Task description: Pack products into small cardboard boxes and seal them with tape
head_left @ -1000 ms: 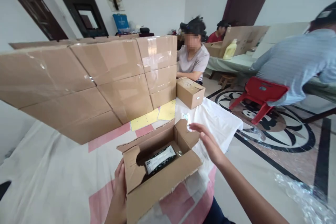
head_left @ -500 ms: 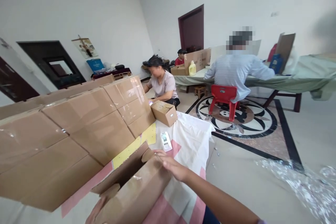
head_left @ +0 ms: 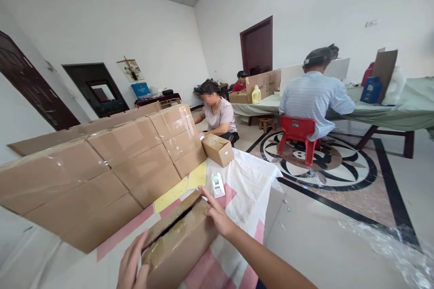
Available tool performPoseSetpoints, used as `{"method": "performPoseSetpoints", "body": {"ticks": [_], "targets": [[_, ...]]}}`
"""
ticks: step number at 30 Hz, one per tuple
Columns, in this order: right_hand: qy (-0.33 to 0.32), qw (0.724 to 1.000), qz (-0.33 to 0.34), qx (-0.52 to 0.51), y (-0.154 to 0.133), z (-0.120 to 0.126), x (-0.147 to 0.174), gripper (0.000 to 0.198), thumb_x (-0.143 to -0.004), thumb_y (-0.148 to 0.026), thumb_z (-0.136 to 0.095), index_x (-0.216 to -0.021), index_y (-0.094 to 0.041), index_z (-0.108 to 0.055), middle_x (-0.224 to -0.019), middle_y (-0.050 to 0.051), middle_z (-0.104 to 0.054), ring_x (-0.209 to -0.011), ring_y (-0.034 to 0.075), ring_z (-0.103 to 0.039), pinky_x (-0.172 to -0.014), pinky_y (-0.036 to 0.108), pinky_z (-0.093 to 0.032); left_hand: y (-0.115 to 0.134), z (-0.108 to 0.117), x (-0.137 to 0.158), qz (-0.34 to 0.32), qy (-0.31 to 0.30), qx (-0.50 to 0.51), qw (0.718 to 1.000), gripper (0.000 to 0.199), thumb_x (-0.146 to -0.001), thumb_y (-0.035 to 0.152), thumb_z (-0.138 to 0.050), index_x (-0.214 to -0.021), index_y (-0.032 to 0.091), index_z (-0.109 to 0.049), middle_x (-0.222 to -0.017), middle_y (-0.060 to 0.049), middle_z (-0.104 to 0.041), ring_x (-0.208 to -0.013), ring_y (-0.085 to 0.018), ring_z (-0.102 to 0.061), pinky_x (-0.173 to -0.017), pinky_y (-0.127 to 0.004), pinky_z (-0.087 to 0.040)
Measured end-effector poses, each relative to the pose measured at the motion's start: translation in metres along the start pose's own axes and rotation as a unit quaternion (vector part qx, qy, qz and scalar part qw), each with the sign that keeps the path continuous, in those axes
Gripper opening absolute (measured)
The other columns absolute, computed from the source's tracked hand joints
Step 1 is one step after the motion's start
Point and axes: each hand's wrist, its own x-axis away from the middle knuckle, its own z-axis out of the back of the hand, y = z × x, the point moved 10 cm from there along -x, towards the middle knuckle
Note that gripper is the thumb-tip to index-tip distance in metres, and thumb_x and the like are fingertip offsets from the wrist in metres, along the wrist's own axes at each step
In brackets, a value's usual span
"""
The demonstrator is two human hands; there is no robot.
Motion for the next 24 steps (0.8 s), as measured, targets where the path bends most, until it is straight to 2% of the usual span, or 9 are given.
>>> {"method": "performPoseSetpoints", "body": {"ticks": [2,6,9,13,17,24], "targets": [[0.004,0.999,0.036,0.032,-0.003,0.000,-0.001,0.064,-0.080,-0.020,-0.048,-0.142,-0.034,-0.057,-0.158,0.000,-0.047,-0.152,0.024,-0.033,-0.127,0.049,-0.018,-0.002,-0.003,0.000,-0.014,-0.028,-0.033,0.999,0.048,-0.097,0.038,-0.042,-0.141,0.031,-0.059,-0.153,-0.005,-0.053,-0.146,-0.032,-0.042,-0.124,-0.057,-0.030],[0.035,0.984,0.148,0.094,-0.016,0.002,0.000,0.032,-0.093,-0.034,-0.049,-0.116,-0.029,-0.070,-0.141,0.006,-0.061,-0.138,0.028,-0.050,-0.118,0.050,-0.035,-0.001,-0.003,0.002,-0.034,-0.024,-0.103,0.994,0.048,-0.091,0.044,-0.053,-0.136,0.032,-0.065,-0.148,-0.003,-0.058,-0.145,-0.033,-0.044,-0.123,-0.058,-0.031],[0.044,0.975,0.174,0.130,-0.017,0.003,-0.004,0.032,-0.097,-0.043,-0.046,-0.113,-0.028,-0.069,-0.139,0.008,-0.063,-0.135,0.029,-0.053,-0.114,0.050,-0.040,0.001,-0.003,0.006,-0.003,-0.013,-0.113,0.993,0.051,-0.090,0.050,-0.055,-0.137,0.032,-0.064,-0.153,-0.005,-0.053,-0.143,-0.035,-0.046,-0.114,-0.059,-0.043],[0.040,0.971,0.191,0.138,-0.018,0.001,-0.012,0.034,-0.099,-0.043,-0.043,-0.112,-0.025,-0.069,-0.136,0.010,-0.066,-0.131,0.029,-0.057,-0.111,0.050,-0.042,0.014,-0.003,0.012,0.019,0.018,-0.060,0.998,0.053,-0.084,0.052,-0.065,-0.133,0.033,-0.065,-0.155,-0.006,-0.048,-0.141,-0.037,-0.048,-0.100,-0.051,-0.057],[0.046,0.967,0.209,0.137,-0.020,0.000,-0.016,0.034,-0.099,-0.038,-0.042,-0.111,-0.024,-0.070,-0.132,0.011,-0.068,-0.127,0.028,-0.059,-0.109,0.048,-0.045,0.016,-0.007,0.016,0.044,0.025,-0.019,0.999,0.052,-0.082,0.051,-0.068,-0.131,0.035,-0.065,-0.157,-0.005,-0.044,-0.143,-0.039,-0.045,-0.098,-0.051,-0.060],[0.074,0.967,0.191,0.149,-0.016,0.002,-0.017,0.033,-0.095,-0.032,-0.043,-0.105,-0.022,-0.073,-0.131,0.011,-0.070,-0.127,0.028,-0.062,-0.108,0.047,-0.046,0.008,-0.015,0.023,0.085,0.031,0.033,0.995,0.055,-0.086,0.051,-0.062,-0.135,0.028,-0.059,-0.164,-0.007,-0.032,-0.150,-0.037,-0.033,-0.093,-0.045,-0.063]]}}
